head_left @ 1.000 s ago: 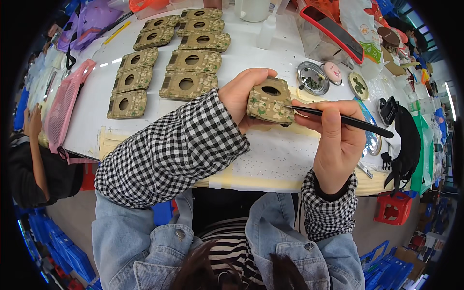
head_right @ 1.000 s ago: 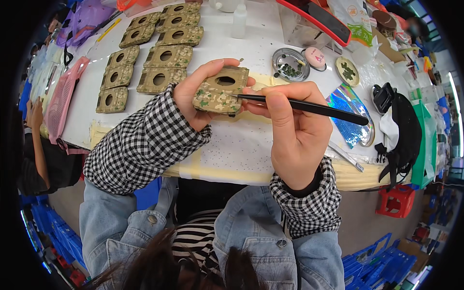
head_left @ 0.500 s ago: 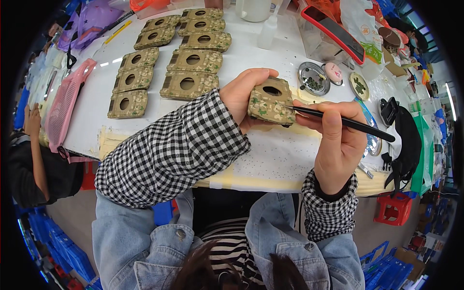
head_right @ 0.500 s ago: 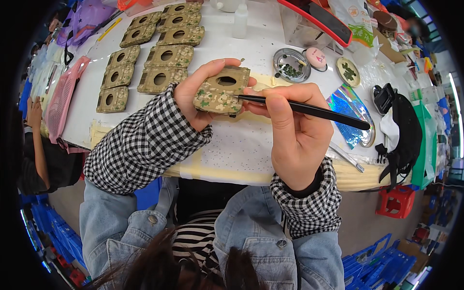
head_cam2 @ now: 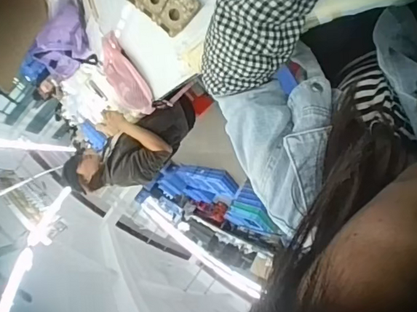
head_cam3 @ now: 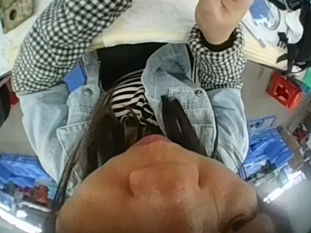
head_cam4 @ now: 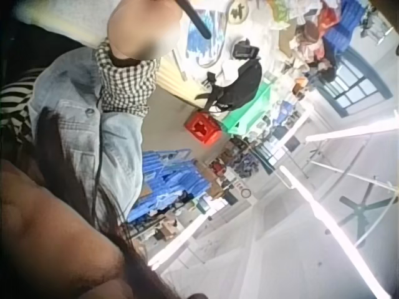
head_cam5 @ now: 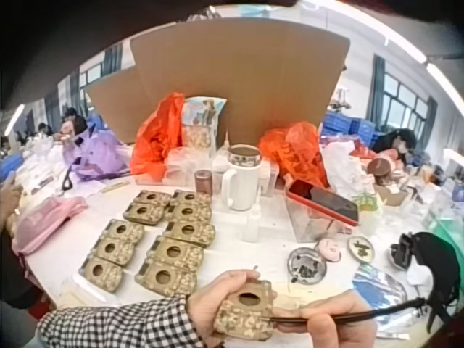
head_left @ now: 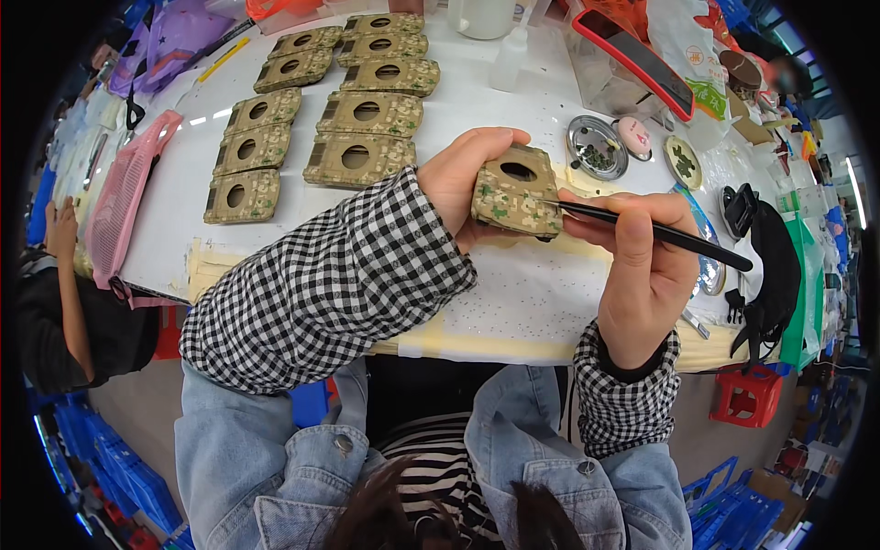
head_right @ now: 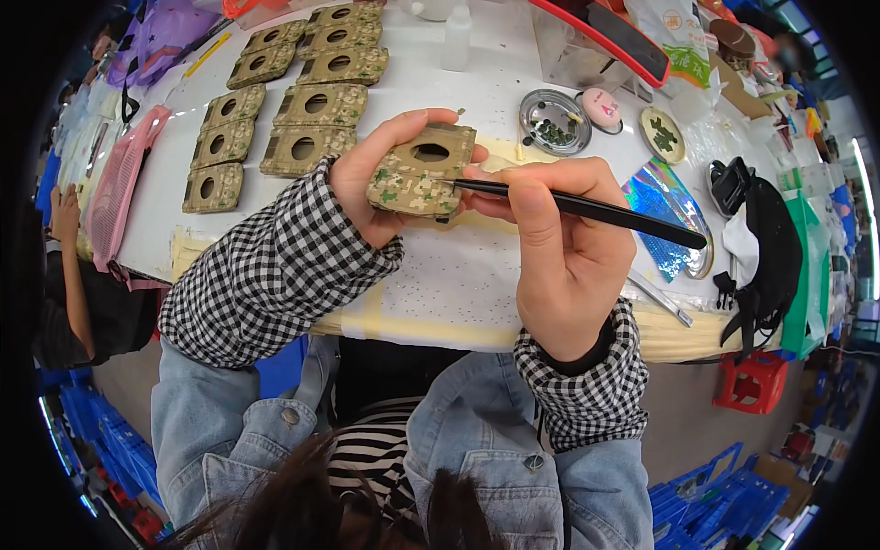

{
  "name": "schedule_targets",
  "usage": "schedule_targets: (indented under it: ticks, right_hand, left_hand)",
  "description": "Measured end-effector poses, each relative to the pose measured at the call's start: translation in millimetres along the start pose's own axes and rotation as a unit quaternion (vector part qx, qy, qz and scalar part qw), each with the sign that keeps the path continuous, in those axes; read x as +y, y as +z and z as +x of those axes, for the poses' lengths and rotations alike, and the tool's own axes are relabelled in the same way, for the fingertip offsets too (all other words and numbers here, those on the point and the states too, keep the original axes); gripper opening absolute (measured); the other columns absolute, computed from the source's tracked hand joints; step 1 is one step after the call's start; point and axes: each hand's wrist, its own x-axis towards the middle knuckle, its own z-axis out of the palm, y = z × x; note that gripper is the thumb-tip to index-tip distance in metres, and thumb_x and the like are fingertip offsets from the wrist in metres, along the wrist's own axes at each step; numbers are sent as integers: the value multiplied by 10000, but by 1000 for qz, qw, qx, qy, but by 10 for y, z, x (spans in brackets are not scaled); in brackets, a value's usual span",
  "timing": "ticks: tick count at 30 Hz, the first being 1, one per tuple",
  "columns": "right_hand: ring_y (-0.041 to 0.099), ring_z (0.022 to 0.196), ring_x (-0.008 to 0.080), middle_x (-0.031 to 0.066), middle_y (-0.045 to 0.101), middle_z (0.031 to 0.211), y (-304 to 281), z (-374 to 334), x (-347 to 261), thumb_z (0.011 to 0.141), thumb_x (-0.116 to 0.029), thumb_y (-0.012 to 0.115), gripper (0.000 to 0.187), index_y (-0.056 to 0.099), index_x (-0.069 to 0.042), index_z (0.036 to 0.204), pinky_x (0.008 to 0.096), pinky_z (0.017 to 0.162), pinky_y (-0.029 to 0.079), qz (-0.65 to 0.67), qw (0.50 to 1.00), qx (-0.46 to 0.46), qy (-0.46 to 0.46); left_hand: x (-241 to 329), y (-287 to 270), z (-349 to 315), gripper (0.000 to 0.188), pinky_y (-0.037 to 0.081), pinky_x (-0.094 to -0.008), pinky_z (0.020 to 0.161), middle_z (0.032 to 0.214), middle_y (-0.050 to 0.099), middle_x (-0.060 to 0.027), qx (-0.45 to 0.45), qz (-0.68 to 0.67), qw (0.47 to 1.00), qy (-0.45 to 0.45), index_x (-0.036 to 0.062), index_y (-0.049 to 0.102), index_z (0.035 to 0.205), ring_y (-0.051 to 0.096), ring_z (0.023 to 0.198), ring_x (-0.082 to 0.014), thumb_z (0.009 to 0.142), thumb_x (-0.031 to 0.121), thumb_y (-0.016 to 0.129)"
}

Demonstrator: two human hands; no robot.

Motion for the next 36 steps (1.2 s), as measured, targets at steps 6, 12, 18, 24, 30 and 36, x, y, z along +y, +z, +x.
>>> schedule_targets:
  ticks: [6, 12, 18, 24, 30, 36]
  right_hand:
    - [629, 869, 214, 183, 601, 923, -2, 0, 8, 917, -75, 477, 133, 463, 54, 944, 285, 788, 528, -6, 1000, -7, -8]
    - [625, 882, 214, 183, 599, 927, -3, -5, 20, 912, -66, 482, 128, 464, 55, 947, 292, 791, 528, -10, 1000, -9, -19]
    - [637, 838, 238, 150, 571, 909, 8, -3, 17, 931, -124, 452, 169, 468, 44, 929, 318, 740, 552, -34, 999, 9, -24]
    - [645, 816, 254, 140, 567, 895, 18, 4, 44, 943, -152, 431, 195, 469, 39, 924, 330, 720, 561, -71, 996, 5, -46]
    - [644, 825, 254, 139, 568, 892, 31, 4, 36, 943, -152, 431, 195, 470, 38, 919, 331, 725, 560, -72, 996, 5, -45]
    - [628, 875, 231, 157, 583, 918, 10, 2, 24, 924, -101, 466, 150, 470, 48, 938, 317, 778, 537, -19, 1000, -8, -24]
  left_hand:
    - [7, -6, 5, 322, 555, -376, 745, 1102, 565, -176, 4, 2, 1000, -4, 99, 453, 1170, 608, 939, -276, 923, 302, 413]
    - [-3, -18, 13, 325, 557, -371, 740, 1095, 566, -176, -5, 0, 1000, 2, 93, 452, 1172, 610, 931, -277, 921, 297, 416]
    - [1, -14, 4, 331, 554, -376, 752, 1103, 562, -181, -4, 2, 1000, 4, 89, 448, 1181, 606, 942, -279, 922, 292, 411]
    - [-1, -4, 5, 334, 555, -373, 755, 1108, 558, -185, 7, 17, 1000, 2, 86, 448, 1179, 603, 948, -279, 924, 297, 405]
    - [0, -17, 9, 328, 555, -375, 754, 1101, 561, -184, -3, 8, 1000, 4, 85, 449, 1173, 604, 947, -281, 924, 296, 408]
    - [-4, -23, 14, 326, 556, -377, 752, 1099, 561, -185, -2, 11, 1000, 3, 84, 449, 1171, 605, 941, -285, 924, 293, 409]
